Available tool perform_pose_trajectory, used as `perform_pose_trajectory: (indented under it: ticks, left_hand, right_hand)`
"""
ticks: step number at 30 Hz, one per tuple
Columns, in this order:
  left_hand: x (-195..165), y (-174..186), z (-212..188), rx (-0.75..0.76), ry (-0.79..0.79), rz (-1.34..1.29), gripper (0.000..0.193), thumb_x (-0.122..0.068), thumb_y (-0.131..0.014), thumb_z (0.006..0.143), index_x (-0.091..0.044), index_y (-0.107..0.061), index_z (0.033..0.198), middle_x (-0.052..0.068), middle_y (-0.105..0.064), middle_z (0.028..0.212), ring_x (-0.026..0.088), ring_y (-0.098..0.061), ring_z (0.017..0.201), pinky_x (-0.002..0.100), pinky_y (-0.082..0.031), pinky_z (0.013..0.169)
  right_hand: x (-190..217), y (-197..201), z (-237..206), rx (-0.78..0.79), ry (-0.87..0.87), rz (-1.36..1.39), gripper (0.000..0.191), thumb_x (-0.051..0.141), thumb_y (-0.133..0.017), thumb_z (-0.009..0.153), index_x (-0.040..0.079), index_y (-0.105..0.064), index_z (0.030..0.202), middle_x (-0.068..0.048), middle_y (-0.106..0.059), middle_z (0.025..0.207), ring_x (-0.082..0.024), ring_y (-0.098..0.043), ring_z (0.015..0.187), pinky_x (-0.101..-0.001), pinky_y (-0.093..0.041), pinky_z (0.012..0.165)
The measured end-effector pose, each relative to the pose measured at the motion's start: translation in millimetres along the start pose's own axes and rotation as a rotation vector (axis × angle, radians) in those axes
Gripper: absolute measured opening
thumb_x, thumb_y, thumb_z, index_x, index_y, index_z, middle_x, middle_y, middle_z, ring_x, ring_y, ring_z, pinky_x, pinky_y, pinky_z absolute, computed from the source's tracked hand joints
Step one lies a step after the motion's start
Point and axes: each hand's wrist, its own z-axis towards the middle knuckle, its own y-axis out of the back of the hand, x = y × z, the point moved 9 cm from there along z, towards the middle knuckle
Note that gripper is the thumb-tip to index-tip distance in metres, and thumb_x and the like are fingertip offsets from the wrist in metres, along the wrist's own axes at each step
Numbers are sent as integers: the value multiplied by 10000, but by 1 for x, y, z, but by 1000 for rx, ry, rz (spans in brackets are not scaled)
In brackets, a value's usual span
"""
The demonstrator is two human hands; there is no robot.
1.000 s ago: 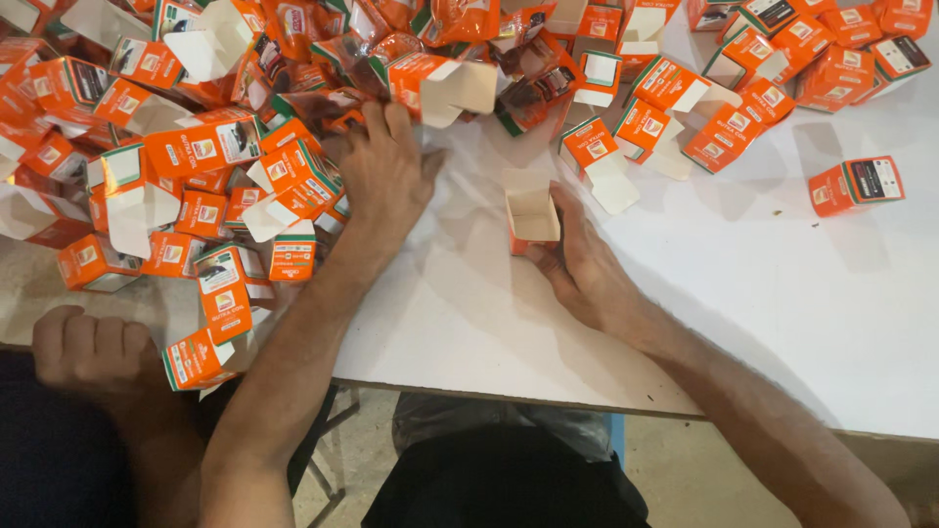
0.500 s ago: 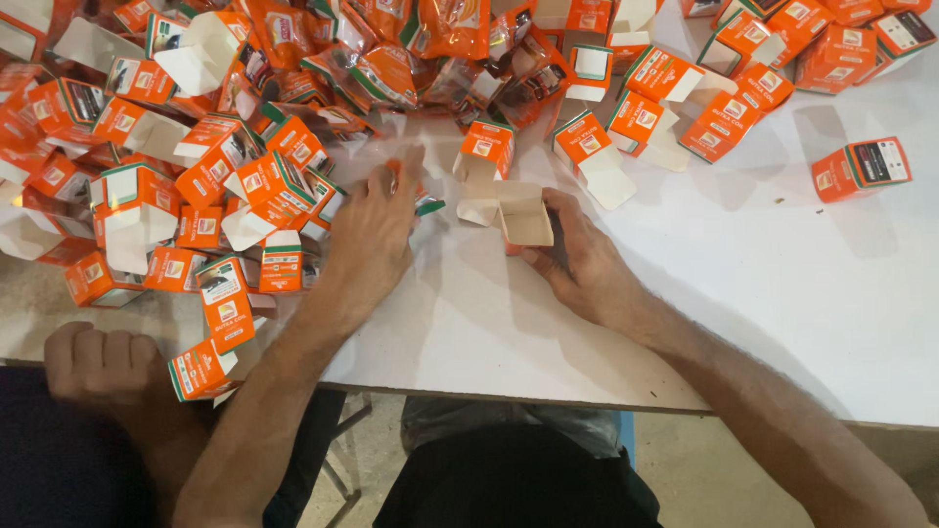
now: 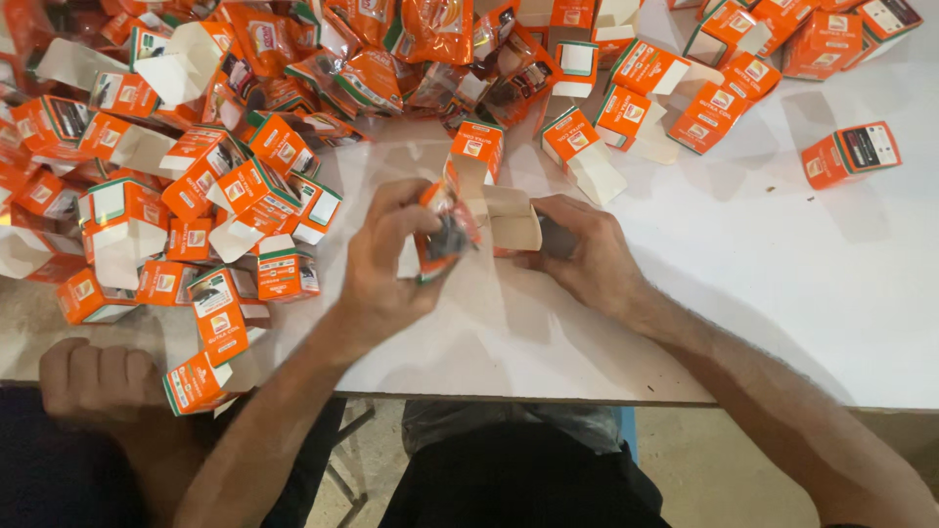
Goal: The person picks up a small orange cardboard box from a pile on the table, opens its flaps, places a plastic-wrapped product inside, folds the box closed, and sets it back on the table, repeating this packing cycle continuously. Another person's hands occasionally move boxes on the left side of the table.
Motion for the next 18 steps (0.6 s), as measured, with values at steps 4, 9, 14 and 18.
perform_pose_trajectory:
  ticks: [4, 9, 14, 18]
  left_hand:
    - [-34, -34, -8, -12, -423, 114, 427, 82, -828, 849, -51, -564, 1157, 179, -584, 1325, 398, -680, 1195, 457, -598, 1033]
    - [-9, -64, -4, 144, -215, 282, 509, -173, -826, 814, -81, -643, 1281, 167, -593, 1264, 375, -497, 1314, 632, -366, 1127]
    - [-13, -64, 0, 26, -104, 466, 351, -225, -779, 894, -132, -642, 1204, 163, -501, 1337, 447, -395, 1406, 670, -230, 1167]
    - [-3, -66, 6, -55, 94, 318, 280, -107, -752, 858, -134, -667, 1123, 220, -407, 1476, 416, -441, 1313, 536, -361, 1103]
  right_hand:
    - [1, -3, -3, 10, 4, -9, 553, 131, -886, 714, 46, -672, 1217, -111, -725, 1151, -283, -703, 1081, -390, -543, 940]
    - [-7, -4, -6, -21, 33, -95, 565, 68, -826, 736, 34, -651, 1271, -140, -710, 1194, -339, -679, 1139, -411, -542, 976]
    - [-10, -7, -10, -45, 71, -96, 650, 116, -866, 705, -2, -623, 1295, -179, -677, 1250, -394, -635, 1176, -448, -520, 984]
    - [-5, -6, -11, -75, 96, -161, 659, 131, -873, 724, -22, -610, 1308, -187, -667, 1275, -402, -624, 1189, -455, -516, 996]
